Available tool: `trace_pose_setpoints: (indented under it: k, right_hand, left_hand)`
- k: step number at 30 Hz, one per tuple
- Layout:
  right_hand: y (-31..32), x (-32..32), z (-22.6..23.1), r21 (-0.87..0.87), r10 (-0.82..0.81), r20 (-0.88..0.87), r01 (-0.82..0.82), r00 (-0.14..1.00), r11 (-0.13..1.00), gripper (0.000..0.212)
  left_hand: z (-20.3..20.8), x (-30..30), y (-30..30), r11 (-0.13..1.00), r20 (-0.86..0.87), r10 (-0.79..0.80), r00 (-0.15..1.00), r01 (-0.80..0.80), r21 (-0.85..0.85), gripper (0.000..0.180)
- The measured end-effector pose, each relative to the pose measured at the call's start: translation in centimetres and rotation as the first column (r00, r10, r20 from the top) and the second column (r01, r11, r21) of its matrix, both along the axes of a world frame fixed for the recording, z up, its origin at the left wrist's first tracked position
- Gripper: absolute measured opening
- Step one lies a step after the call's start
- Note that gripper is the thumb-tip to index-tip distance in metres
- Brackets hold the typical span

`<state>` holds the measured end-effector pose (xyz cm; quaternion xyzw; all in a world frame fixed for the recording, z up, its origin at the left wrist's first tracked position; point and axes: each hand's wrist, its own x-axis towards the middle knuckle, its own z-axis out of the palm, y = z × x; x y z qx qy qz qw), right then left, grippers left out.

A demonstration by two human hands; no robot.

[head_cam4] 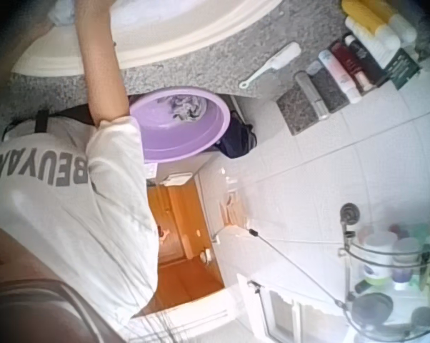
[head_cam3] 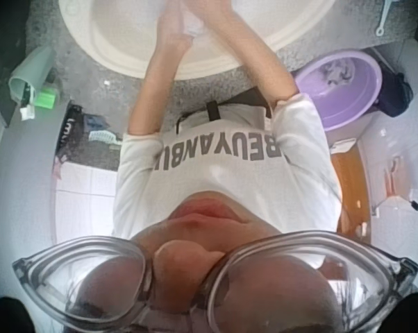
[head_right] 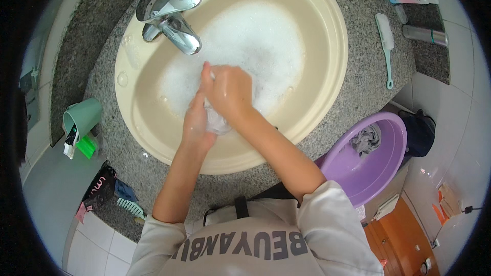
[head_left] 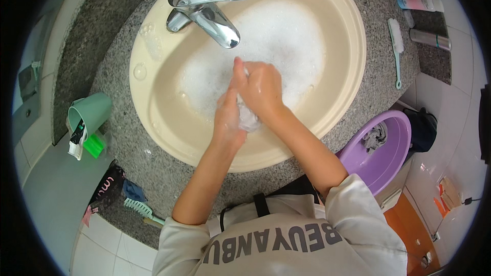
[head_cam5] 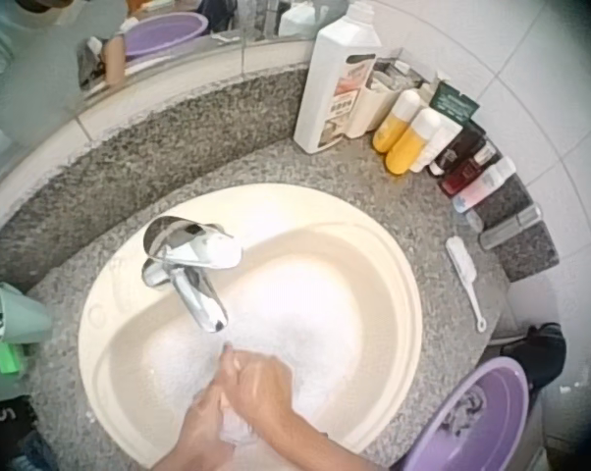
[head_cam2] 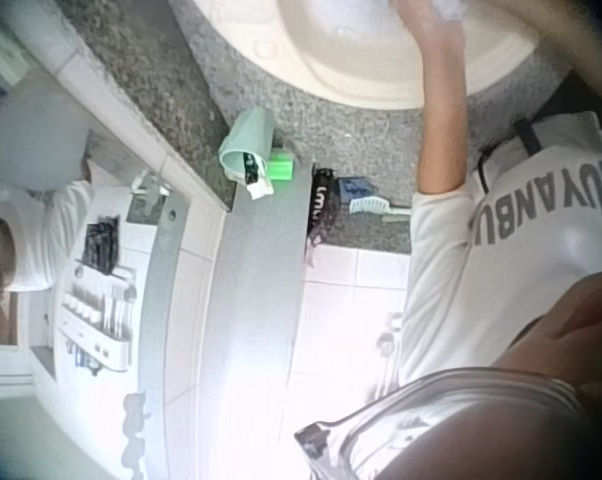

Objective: The person washes a white garment in a bathroom sink filled with soapy water by scrubbing the fabric by hand and then wringing it out.

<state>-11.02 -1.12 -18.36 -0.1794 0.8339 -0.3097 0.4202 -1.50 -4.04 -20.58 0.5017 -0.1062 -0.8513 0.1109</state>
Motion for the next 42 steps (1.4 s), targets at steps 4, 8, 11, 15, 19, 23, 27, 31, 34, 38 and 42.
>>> trace_pose_setpoints:
  k: [4, 8, 11, 15, 19, 23, 27, 31, 34, 38, 42]
  right_hand:
    - [2.1, 4.4, -3.9, -0.132, 0.209, -0.595, -0.351, 0.776, 0.927, 0.038]
    - [0.3, 2.7, -2.9, -0.126, -0.032, -0.160, 0.012, 0.987, 0.992, 0.038]
    - [0.7, 4.5, -3.2, -0.487, -0.104, -0.620, -0.277, 0.777, 0.829, 0.043]
    - [-0.2, 0.5, -2.6, -0.092, 0.005, -0.218, -0.025, 0.976, 0.995, 0.044]
    - [1.3, 4.1, -4.8, -0.123, 0.089, -0.767, -0.282, 0.636, 0.952, 0.042]
    - [2.6, -3.4, -8.0, 0.023, 0.176, -0.377, -0.180, 0.909, 0.983, 0.035]
    - [4.3, -5.1, -7.0, -0.014, -0.044, 0.248, 0.049, 0.968, 0.999, 0.040]
    - [4.5, -3.3, -5.4, -0.104, 0.463, -0.171, -0.483, 0.870, 0.870, 0.032]
    - [3.7, -1.1, -7.8, 0.025, 0.555, -0.514, -0.635, 0.654, 0.772, 0.016]
    - [3.6, -2.1, -15.1, 0.356, 0.835, -0.240, -0.755, 0.495, 0.550, 0.020]
    - [2.0, -3.7, -10.8, 0.456, 0.926, -0.067, -0.814, 0.371, 0.359, 0.025]
  left_hand:
    - [0.0, -0.9, -2.3, 0.987, 0.036, -0.098, 0.995, 0.093, 0.131, 0.030]
    - [-0.5, 0.1, -0.4, 0.999, 0.132, 0.042, 0.990, -0.040, -0.015, 0.035]
    - [-3.1, 1.2, -3.0, 0.947, -0.106, -0.102, 0.989, 0.129, 0.293, 0.040]
    - [-0.6, 1.0, -0.7, 0.996, 0.010, -0.086, 0.996, 0.086, 0.009, 0.042]
    - [-0.2, 0.4, -1.7, 0.981, 0.051, -0.193, 0.980, 0.192, 0.026, 0.046]
    - [4.2, 0.7, -2.3, 0.962, 0.163, -0.256, 0.953, 0.268, -0.055, 0.040]
    - [0.6, 4.3, -6.1, 0.778, 0.207, -0.429, 0.879, 0.477, -0.410, 0.020]
    - [-0.3, 3.7, -5.7, 0.456, 0.530, -0.558, 0.638, 0.770, -0.446, 0.016]
    - [-2.5, 2.6, -4.4, -0.223, 0.847, -0.342, 0.407, 0.841, -0.494, 0.013]
    - [-8.2, 1.8, -3.6, -0.507, 0.956, -0.285, 0.061, 0.837, -0.205, 0.011]
    - [-9.4, 2.3, -4.5, -0.536, 0.909, -0.358, -0.212, 0.844, -0.014, 0.015]
